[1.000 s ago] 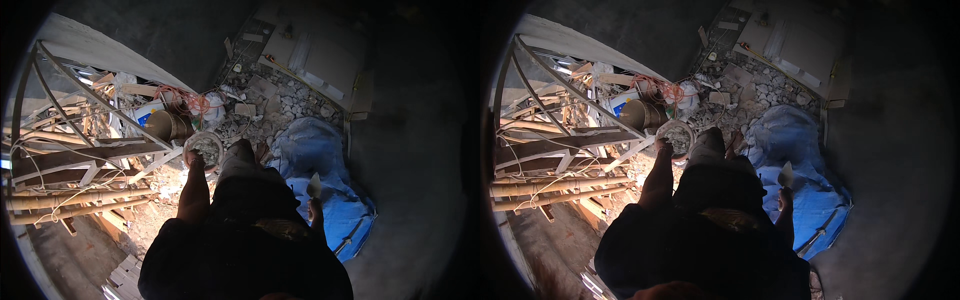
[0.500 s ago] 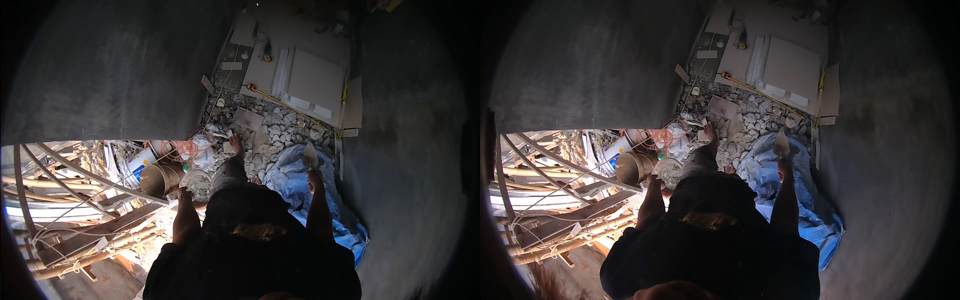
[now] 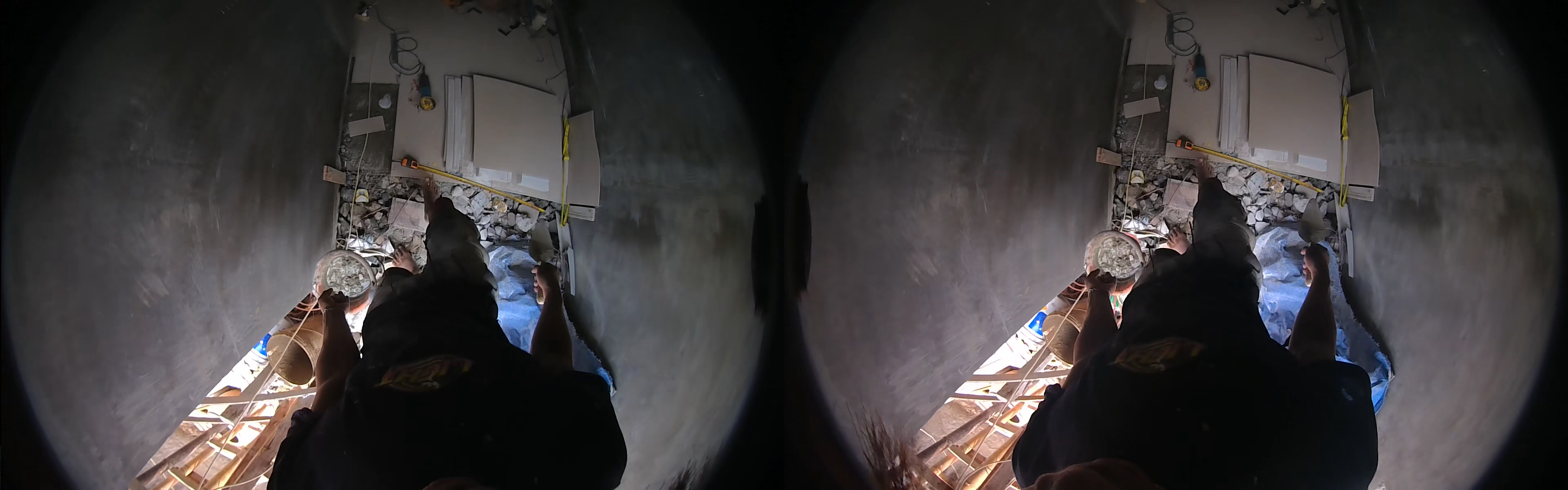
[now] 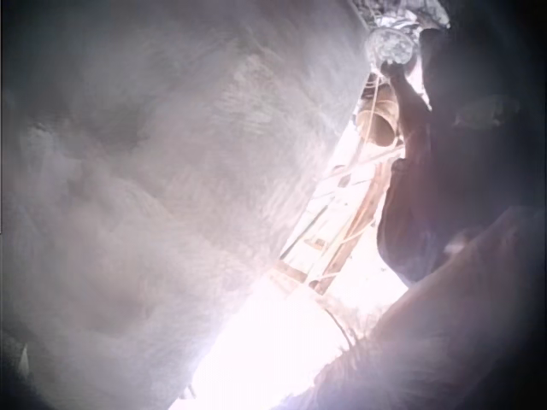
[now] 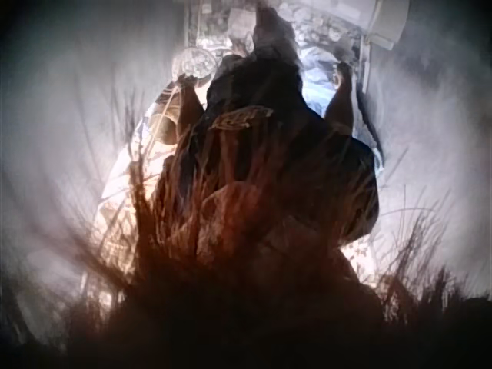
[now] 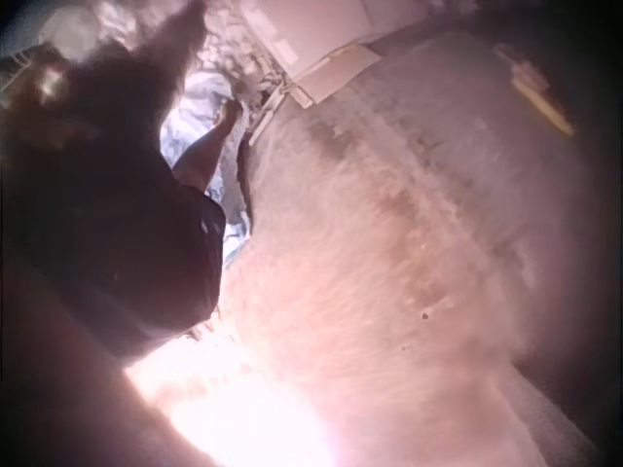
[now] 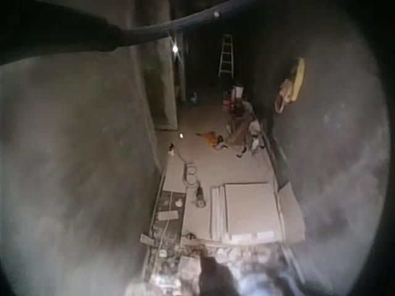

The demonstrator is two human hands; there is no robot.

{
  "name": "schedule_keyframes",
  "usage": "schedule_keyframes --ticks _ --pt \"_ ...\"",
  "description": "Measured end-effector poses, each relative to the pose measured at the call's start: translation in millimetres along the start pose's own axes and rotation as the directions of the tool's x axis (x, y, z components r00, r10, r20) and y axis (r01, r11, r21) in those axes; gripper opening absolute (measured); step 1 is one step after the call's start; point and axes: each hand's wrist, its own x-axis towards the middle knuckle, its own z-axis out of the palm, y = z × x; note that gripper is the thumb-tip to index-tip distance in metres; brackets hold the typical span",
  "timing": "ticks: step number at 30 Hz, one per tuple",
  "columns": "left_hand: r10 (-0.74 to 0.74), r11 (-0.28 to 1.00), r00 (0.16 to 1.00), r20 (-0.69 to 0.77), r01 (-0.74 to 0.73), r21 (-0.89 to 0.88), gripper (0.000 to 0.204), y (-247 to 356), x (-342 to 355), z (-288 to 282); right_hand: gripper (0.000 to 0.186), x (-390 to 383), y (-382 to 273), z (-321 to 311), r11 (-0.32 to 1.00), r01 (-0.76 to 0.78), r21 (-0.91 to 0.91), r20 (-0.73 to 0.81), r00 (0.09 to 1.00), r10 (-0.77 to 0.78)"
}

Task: The person measures and marks a large ceramic tile with a tape measure and pencil, then uses an angle grinder to cut along the marked line. The person also handles a bucket of mortar and a trowel earlier in the clip.

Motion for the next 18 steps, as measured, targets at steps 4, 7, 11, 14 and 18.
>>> schedule_keyframes --ticks 4,7,11,14,18 --pt "0.032 0.999 0.999 -0.01 -0.032 -0.017 0.037 14 10 109 0.006 51 -40 4 0.982 -0.14 0.127 0.012 0.99 0.14" --pt "0.005 0.999 0.995 -0.098 -0.009 -0.042 0.033 29 11 209 0.005 103 -103 22 0.946 -0.229 0.231 0.036 0.973 0.227" --pt "0.034 0.999 0.978 -0.207 -0.032 0.011 0.005 39 -3 360 0.013 191 -279 16 0.994 -0.042 -0.099 0.056 0.997 0.047" --pt "0.06 0.998 0.962 -0.265 -0.052 0.036 0.015 40 -2 476 0.02 231 -435 3 0.921 0.234 -0.312 0.033 0.971 -0.235" --pt "-0.006 1.0 0.977 -0.212 0.001 -0.025 0.03 45 -21 592 0.019 228 -673 -27 0.806 0.456 -0.377 -0.014 0.867 -0.497"
